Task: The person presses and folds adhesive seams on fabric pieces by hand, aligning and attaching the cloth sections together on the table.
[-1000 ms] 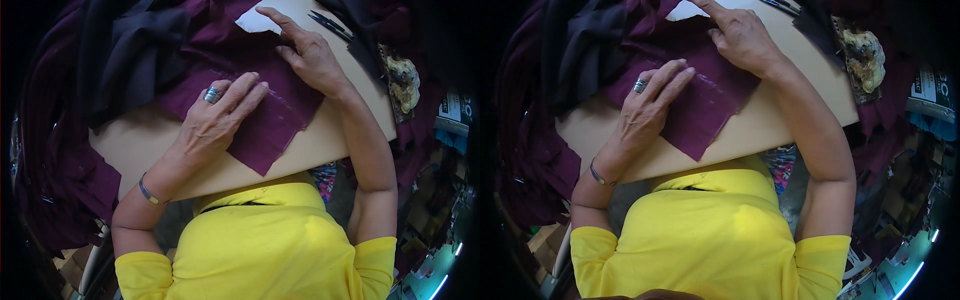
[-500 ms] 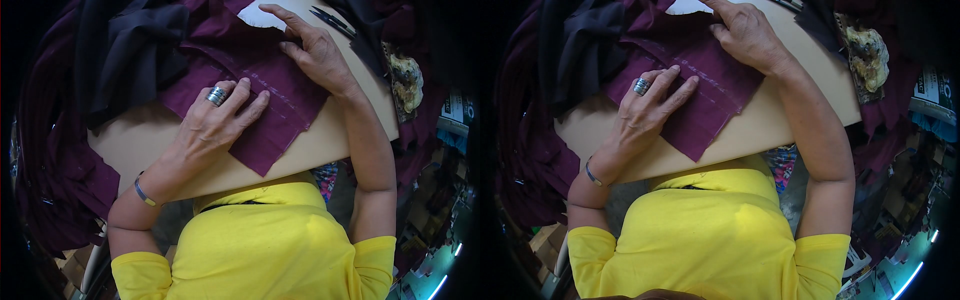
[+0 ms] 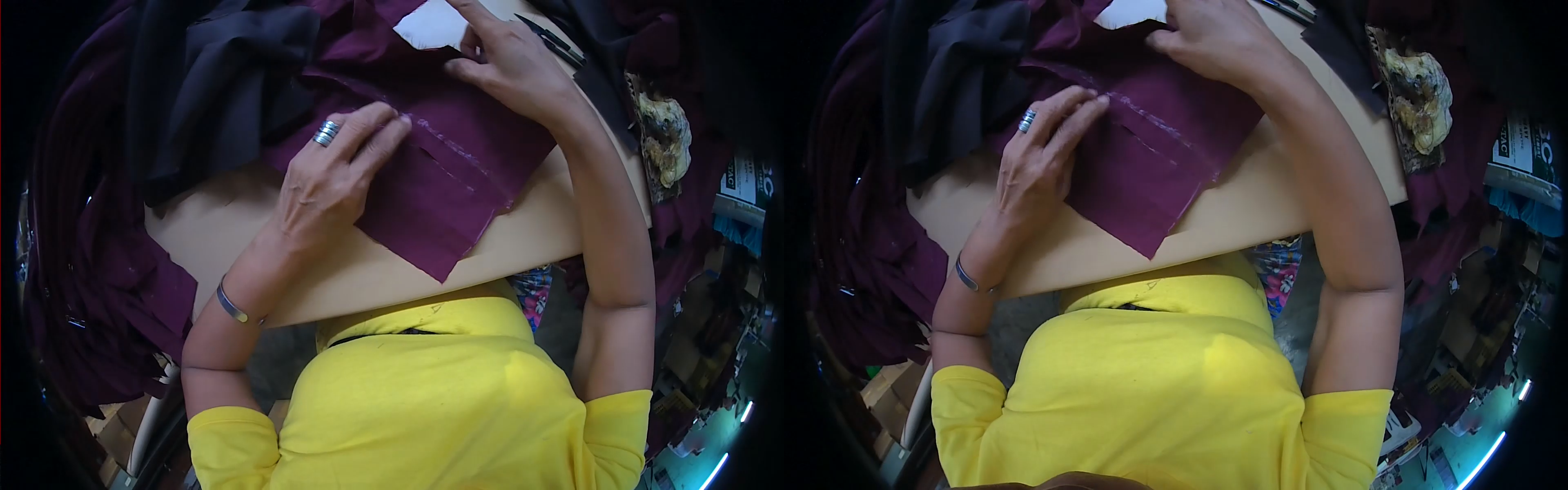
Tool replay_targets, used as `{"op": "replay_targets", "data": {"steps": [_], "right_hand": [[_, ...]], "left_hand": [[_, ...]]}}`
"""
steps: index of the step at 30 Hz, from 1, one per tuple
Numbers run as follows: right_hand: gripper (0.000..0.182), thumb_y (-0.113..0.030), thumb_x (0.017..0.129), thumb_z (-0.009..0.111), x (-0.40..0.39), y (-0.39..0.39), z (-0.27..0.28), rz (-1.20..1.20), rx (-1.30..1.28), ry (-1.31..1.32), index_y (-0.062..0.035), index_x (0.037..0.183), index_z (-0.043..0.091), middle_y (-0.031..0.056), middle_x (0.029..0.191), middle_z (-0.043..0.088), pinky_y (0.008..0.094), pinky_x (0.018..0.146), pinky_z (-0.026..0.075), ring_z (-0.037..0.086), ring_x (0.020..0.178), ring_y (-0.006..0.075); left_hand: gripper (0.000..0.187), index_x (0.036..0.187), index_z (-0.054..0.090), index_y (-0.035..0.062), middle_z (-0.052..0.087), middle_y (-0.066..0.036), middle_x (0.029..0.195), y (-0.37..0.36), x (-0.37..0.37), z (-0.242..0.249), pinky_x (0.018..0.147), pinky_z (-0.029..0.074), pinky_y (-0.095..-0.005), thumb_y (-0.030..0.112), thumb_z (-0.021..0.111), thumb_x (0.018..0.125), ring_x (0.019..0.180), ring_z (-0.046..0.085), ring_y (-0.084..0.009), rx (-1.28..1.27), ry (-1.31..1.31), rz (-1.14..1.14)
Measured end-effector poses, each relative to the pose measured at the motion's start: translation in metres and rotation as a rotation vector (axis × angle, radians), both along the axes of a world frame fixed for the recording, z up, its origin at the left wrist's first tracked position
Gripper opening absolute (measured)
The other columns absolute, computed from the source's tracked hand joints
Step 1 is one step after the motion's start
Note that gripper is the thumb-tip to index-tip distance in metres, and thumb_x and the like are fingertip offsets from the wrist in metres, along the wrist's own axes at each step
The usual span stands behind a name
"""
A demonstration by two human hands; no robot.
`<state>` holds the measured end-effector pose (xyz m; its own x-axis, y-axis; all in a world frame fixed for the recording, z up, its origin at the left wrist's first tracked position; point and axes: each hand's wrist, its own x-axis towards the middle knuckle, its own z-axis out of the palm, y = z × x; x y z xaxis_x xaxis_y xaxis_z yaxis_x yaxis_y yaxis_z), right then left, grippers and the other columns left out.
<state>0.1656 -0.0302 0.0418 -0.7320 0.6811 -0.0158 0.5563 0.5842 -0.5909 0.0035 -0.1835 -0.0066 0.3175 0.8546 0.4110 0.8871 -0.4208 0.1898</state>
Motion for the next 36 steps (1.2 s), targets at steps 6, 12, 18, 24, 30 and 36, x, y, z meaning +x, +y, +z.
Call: {"op": "replay_targets", "data": {"steps": [6,12,18,24,30,36], "right_hand": [[0.070,0.004,0.071,0.050,-0.010,0.005,-0.040,0.074,0.150,0.299,-0.0133,0.137,0.033,0.0207,0.078,0.058,0.0398,0.076,0.046,0.060,0.077,0.0354],[0.068,0.006,0.071,0.049,-0.009,0.005,-0.037,0.068,0.060,0.328,-0.0151,0.134,0.038,0.0197,0.078,0.059,0.0376,0.076,0.046,0.060,0.076,0.0343],[0.066,0.006,0.072,0.049,-0.008,0.004,-0.038,0.089,0.070,0.347,-0.0152,0.134,0.039,0.0194,0.081,0.060,0.0367,0.077,0.046,0.061,0.079,0.0333],[0.064,0.006,0.074,0.051,-0.007,0.005,-0.038,0.074,0.051,0.334,-0.0149,0.133,0.040,0.0200,0.082,0.060,0.0365,0.077,0.046,0.061,0.080,0.0329],[0.063,0.007,0.074,0.052,-0.006,0.005,-0.040,0.107,0.092,0.366,-0.0147,0.132,0.041,0.0199,0.083,0.060,0.0367,0.076,0.046,0.061,0.080,0.0332],[0.068,0.005,0.073,0.053,-0.006,0.008,-0.036,0.122,0.078,0.283,-0.0145,0.135,0.036,0.0209,0.084,0.060,0.0371,0.076,0.046,0.061,0.080,0.0338]], "left_hand": [[0.053,0.112,0.060,0.0056,0.056,-0.011,0.110,0.003,0.004,0.000,0.080,0.049,-0.0335,-0.013,0.054,0.062,0.092,0.058,-0.0262,-0.005,0.051,0.037],[0.051,0.113,0.060,0.0069,0.057,-0.010,0.107,-0.001,0.008,0.001,0.076,0.051,-0.0318,-0.008,0.055,0.064,0.089,0.058,-0.0245,0.021,0.165,0.063],[0.055,0.118,0.058,0.0159,0.055,-0.010,0.109,-0.002,0.008,0.009,0.074,0.051,-0.0313,-0.004,0.054,0.067,0.090,0.057,-0.0231,0.005,0.298,-0.005],[0.058,0.123,0.055,0.0161,0.053,-0.011,0.113,-0.005,0.014,-0.001,0.074,0.051,-0.0336,-0.004,0.052,0.068,0.091,0.056,-0.0250,0.034,0.233,0.075],[0.062,0.127,0.051,0.0296,0.048,-0.018,0.118,-0.007,0.016,0.009,0.078,0.051,-0.0344,0.001,0.052,0.072,0.090,0.057,-0.0276,0.010,0.445,-0.010],[0.054,0.118,0.057,0.0174,0.052,-0.016,0.110,-0.004,0.005,0.007,0.078,0.051,-0.0357,-0.005,0.055,0.069,0.091,0.057,-0.0293,-0.013,0.124,-0.002]]}}
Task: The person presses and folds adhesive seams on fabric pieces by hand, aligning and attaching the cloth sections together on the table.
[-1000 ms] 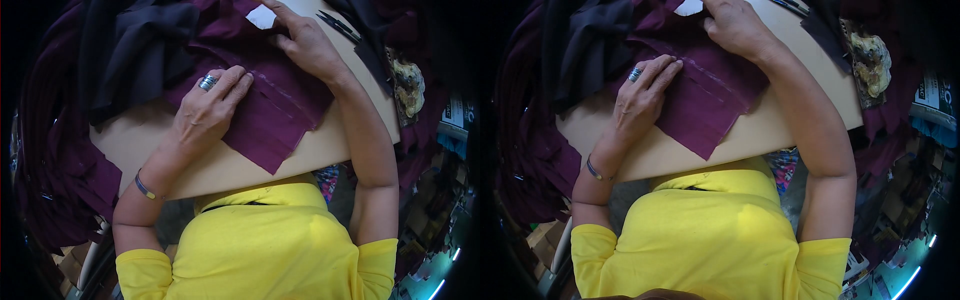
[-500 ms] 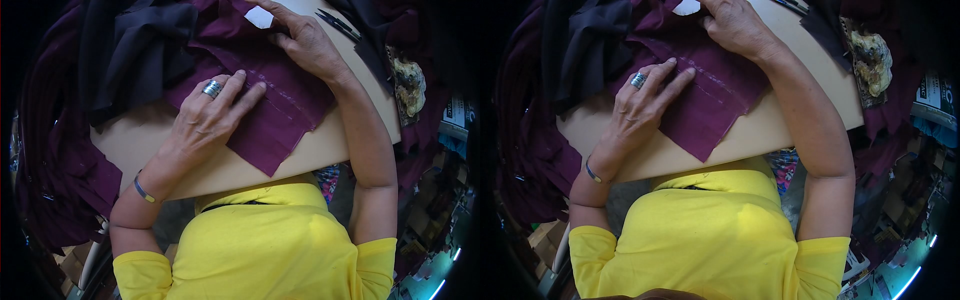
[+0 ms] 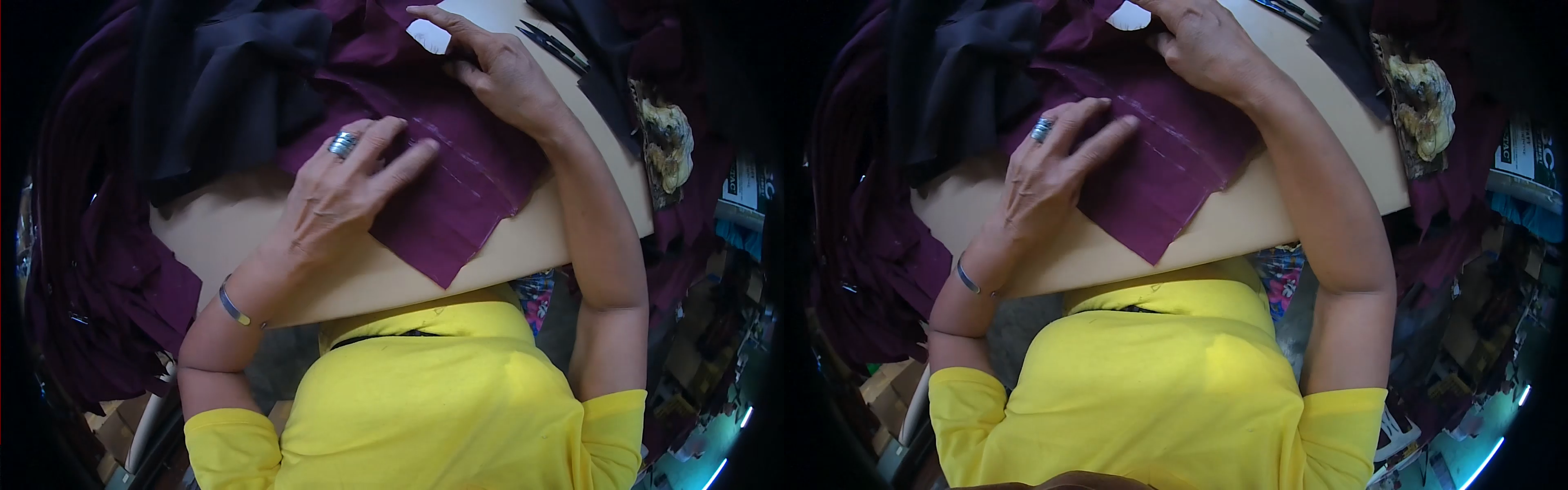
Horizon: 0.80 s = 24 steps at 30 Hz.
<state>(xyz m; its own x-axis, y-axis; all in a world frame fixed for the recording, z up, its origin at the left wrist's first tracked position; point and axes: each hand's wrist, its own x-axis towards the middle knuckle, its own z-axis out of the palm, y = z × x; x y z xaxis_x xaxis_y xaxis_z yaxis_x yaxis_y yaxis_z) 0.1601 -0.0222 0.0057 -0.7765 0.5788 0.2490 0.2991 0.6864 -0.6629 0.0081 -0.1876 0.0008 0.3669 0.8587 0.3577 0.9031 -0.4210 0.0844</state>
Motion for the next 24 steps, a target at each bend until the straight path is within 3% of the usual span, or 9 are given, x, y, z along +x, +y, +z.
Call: {"op": "replay_targets", "data": {"steps": [4,11,20,24], "right_hand": [[0.073,0.004,0.071,0.054,-0.008,-0.005,0.018,-0.023,-0.036,-0.081,-0.0132,0.138,0.030,0.0199,0.079,0.059,0.0374,0.073,0.046,0.060,0.076,0.0336],[0.078,0.006,0.068,0.046,-0.025,0.002,-0.006,-0.024,-0.048,0.059,-0.0147,0.141,0.027,0.0158,0.070,0.056,0.0364,0.068,0.047,0.058,0.066,0.0291],[0.079,0.007,0.067,0.045,-0.024,0.000,-0.007,-0.035,-0.019,0.103,-0.0157,0.140,0.029,0.0148,0.069,0.055,0.0352,0.067,0.047,0.057,0.063,0.0276],[0.079,0.007,0.067,0.045,-0.025,0.000,-0.007,-0.038,-0.042,0.102,-0.0151,0.140,0.029,0.0150,0.069,0.056,0.0350,0.067,0.047,0.057,0.063,0.0280]], "left_hand": [[0.043,0.104,0.060,0.0028,0.055,-0.013,0.102,0.001,-0.011,-0.007,0.077,0.050,-0.0362,-0.010,0.059,0.063,0.093,0.057,-0.0298,0.012,-0.148,0.081],[0.038,0.104,0.060,0.0027,0.053,-0.013,0.107,0.003,-0.010,-0.011,0.074,0.051,-0.0325,-0.005,0.055,0.067,0.087,0.058,-0.0267,0.090,-0.096,0.112],[0.044,0.111,0.057,-0.0002,0.051,-0.013,0.113,0.006,-0.005,-0.003,0.078,0.050,-0.0303,-0.004,0.051,0.068,0.090,0.057,-0.0249,0.012,0.088,0.153],[0.050,0.114,0.059,0.0061,0.055,-0.010,0.114,0.004,-0.008,-0.005,0.077,0.051,-0.0341,-0.010,0.056,0.066,0.091,0.058,-0.0277,-0.002,-0.001,0.090]]}}
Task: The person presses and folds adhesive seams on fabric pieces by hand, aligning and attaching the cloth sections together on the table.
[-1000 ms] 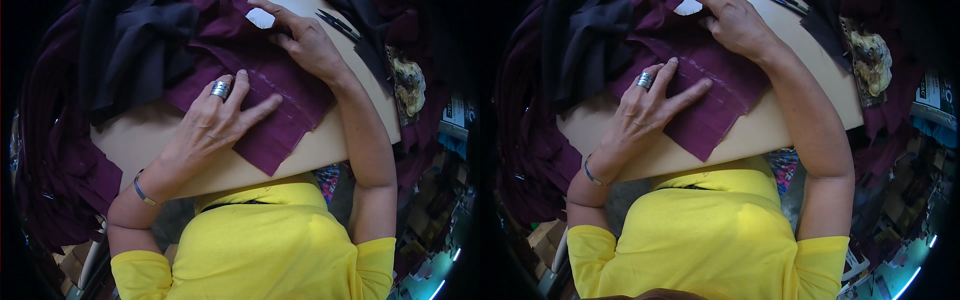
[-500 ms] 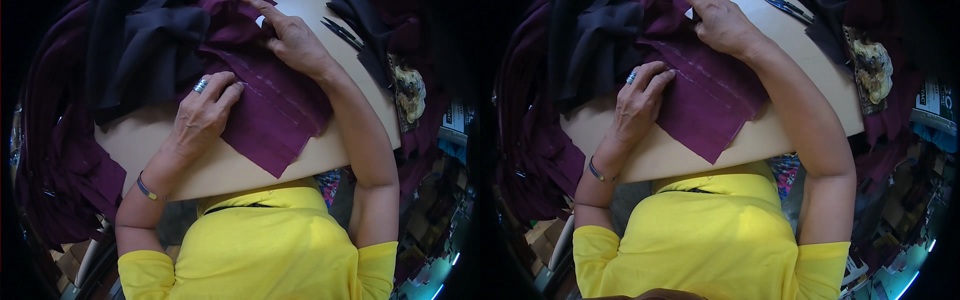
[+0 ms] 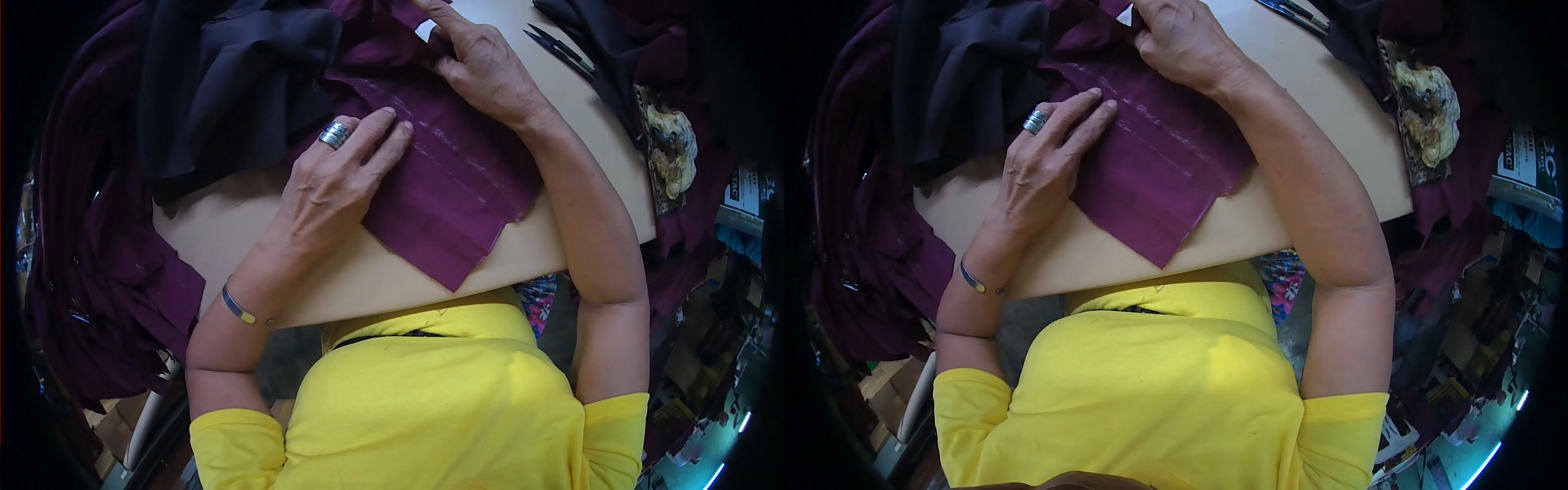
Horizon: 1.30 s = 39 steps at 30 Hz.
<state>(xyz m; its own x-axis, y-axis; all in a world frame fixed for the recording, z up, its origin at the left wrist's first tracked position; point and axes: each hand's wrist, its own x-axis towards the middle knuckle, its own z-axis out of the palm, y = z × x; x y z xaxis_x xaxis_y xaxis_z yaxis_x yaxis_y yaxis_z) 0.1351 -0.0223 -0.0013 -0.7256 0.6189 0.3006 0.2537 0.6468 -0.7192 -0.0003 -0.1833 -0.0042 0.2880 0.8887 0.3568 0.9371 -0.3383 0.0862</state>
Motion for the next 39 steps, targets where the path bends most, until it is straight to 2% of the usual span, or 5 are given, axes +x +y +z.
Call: {"op": "replay_targets", "data": {"steps": [12,21,25,34,39], "right_hand": [[0.080,0.008,0.066,0.047,0.002,0.000,-0.001,-0.001,-0.001,-0.018,-0.0137,0.141,0.028,0.0150,0.073,0.058,0.0347,0.070,0.047,0.058,0.067,0.0290],[0.078,0.008,0.069,0.048,0.002,0.002,0.002,0.025,-0.017,-0.031,-0.0144,0.141,0.027,0.0157,0.076,0.058,0.0350,0.072,0.046,0.058,0.070,0.0292],[0.081,0.007,0.069,0.050,0.015,-0.004,0.018,0.035,-0.109,-0.164,-0.0135,0.142,0.022,0.0156,0.076,0.057,0.0342,0.071,0.045,0.057,0.071,0.0288],[0.082,0.005,0.070,0.055,0.017,-0.012,0.018,0.006,-0.021,-0.076,-0.0118,0.143,0.021,0.0153,0.076,0.056,0.0347,0.070,0.046,0.057,0.070,0.0290],[0.083,0.008,0.068,0.052,0.011,-0.005,-0.005,0.016,0.066,0.046,-0.0147,0.142,0.023,0.0166,0.080,0.059,0.0363,0.073,0.047,0.060,0.075,0.0319]], "left_hand": [[0.040,0.111,0.058,-0.0005,0.054,-0.011,0.112,0.007,-0.012,-0.003,0.075,0.052,-0.0318,-0.004,0.051,0.072,0.088,0.059,-0.0251,0.071,0.096,0.059],[0.043,0.112,0.061,0.0155,0.057,-0.001,0.111,0.006,-0.016,0.005,0.067,0.052,-0.0264,0.004,0.055,0.071,0.081,0.058,-0.0198,0.054,0.210,-0.060],[0.050,0.113,0.062,0.0207,0.060,-0.001,0.112,-0.002,-0.001,0.011,0.075,0.052,-0.0289,-0.002,0.055,0.069,0.086,0.059,-0.0210,-0.019,0.170,-0.079],[0.023,0.097,0.060,0.0020,0.056,-0.010,0.102,0.003,-0.012,0.000,0.069,0.052,-0.0310,0.000,0.056,0.074,0.083,0.059,-0.0247,0.064,-0.029,0.014],[0.041,0.110,0.058,0.0029,0.053,-0.011,0.111,0.008,-0.010,0.006,0.074,0.052,-0.0322,-0.006,0.054,0.070,0.087,0.058,-0.0263,0.016,0.033,0.002]]}}
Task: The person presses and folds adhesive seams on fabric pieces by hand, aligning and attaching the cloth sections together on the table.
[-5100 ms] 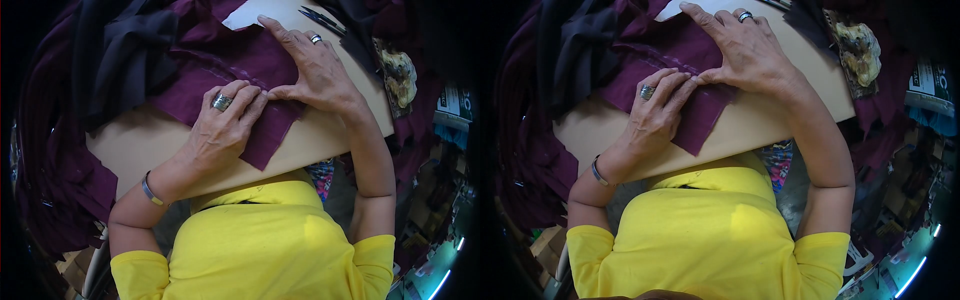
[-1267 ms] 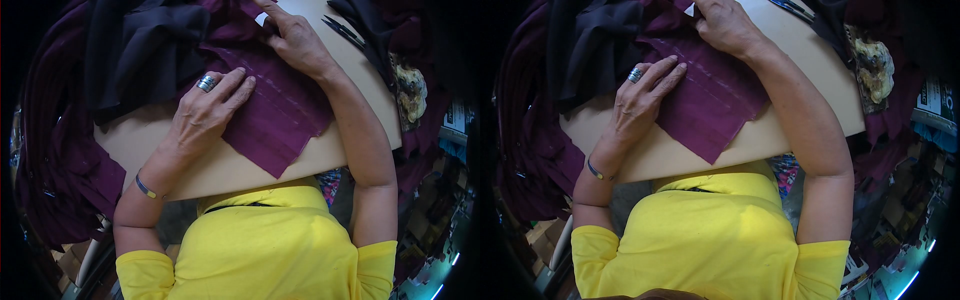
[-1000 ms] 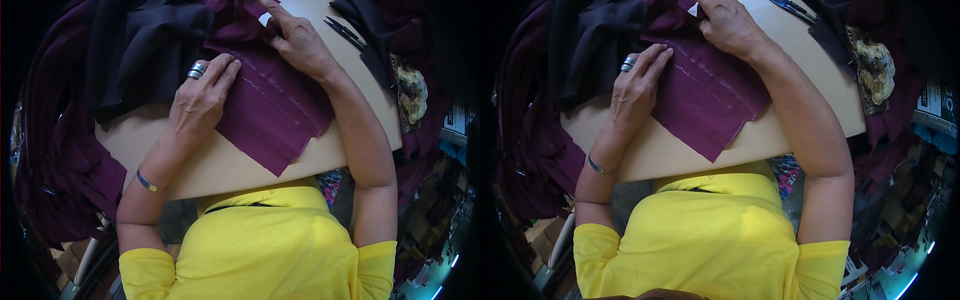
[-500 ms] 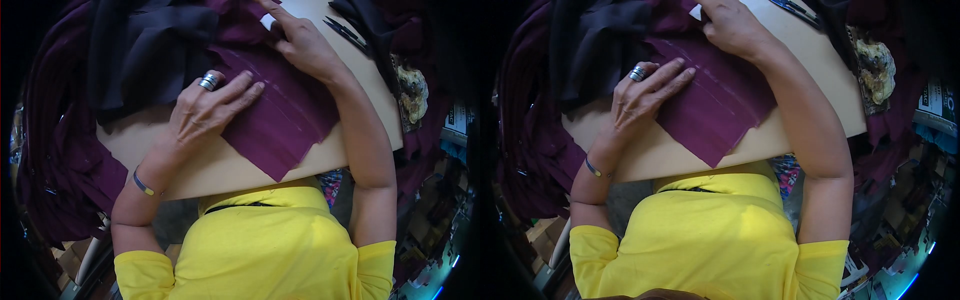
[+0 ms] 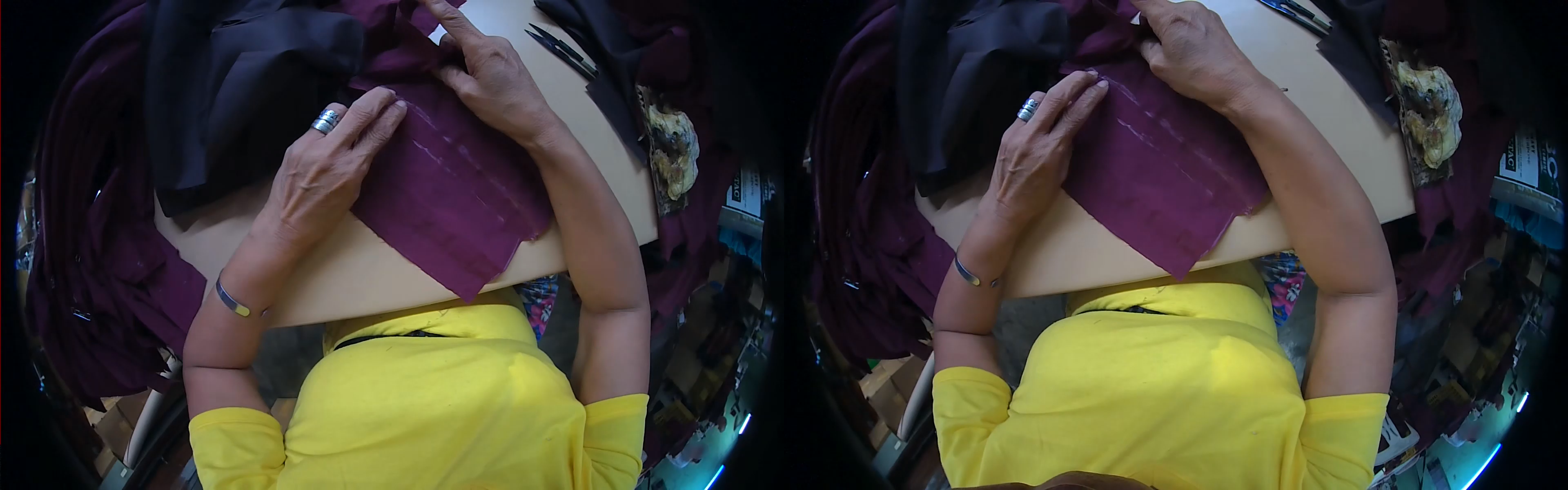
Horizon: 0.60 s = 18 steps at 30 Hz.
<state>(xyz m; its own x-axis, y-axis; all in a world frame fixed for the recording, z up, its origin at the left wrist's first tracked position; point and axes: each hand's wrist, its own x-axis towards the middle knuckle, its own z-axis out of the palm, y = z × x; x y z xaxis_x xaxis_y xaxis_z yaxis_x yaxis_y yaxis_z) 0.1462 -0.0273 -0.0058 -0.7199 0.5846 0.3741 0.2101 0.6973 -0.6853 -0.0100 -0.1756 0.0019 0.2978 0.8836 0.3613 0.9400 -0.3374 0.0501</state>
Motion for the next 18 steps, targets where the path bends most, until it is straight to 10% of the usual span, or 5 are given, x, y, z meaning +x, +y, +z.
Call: {"op": "replay_targets", "data": {"steps": [18], "right_hand": [[0.083,0.007,0.068,0.050,-0.001,-0.001,0.005,-0.013,-0.008,-0.068,-0.0159,0.142,0.022,0.0180,0.082,0.061,0.0372,0.075,0.048,0.061,0.077,0.0346]], "left_hand": [[0.041,0.108,0.061,0.0042,0.055,-0.007,0.111,0.004,-0.005,-0.003,0.074,0.051,-0.0316,-0.004,0.056,0.068,0.086,0.058,-0.0220,0.062,0.024,0.016]]}}
